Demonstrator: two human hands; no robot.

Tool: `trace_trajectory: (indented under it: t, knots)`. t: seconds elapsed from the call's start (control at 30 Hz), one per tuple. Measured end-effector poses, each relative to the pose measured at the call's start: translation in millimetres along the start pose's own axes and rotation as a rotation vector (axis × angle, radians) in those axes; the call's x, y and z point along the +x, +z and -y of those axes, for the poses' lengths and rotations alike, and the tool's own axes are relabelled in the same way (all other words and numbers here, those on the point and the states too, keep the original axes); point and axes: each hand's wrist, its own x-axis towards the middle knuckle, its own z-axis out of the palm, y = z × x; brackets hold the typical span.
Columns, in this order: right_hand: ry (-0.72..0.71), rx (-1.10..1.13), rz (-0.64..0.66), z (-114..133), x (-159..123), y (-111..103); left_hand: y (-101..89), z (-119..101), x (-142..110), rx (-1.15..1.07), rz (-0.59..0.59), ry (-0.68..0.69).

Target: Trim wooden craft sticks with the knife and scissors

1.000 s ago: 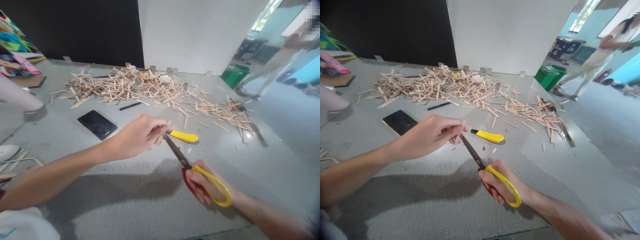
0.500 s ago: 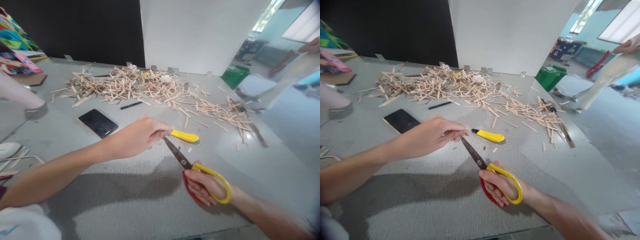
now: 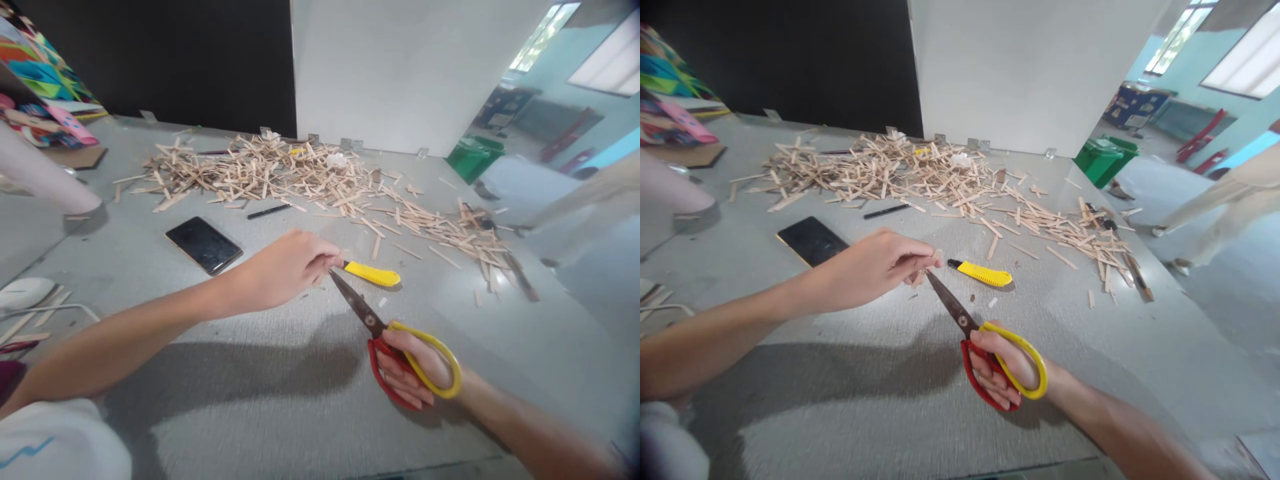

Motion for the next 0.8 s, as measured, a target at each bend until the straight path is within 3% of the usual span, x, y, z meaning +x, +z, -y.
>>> trace_trajectory:
  t: [0.37, 0.8]
  knots:
    - [-0.027, -0.142, -0.054, -1.6, -1.8, -2.7, -3.1, 0.8, 1.3, -0.025, -0.03, -0.039]
    - [-0.016, -0.242, -0.073, -3.6, -5.2, -4.8, -4.0, -5.9, 0.6, -0.06, 0.069, -0.071]
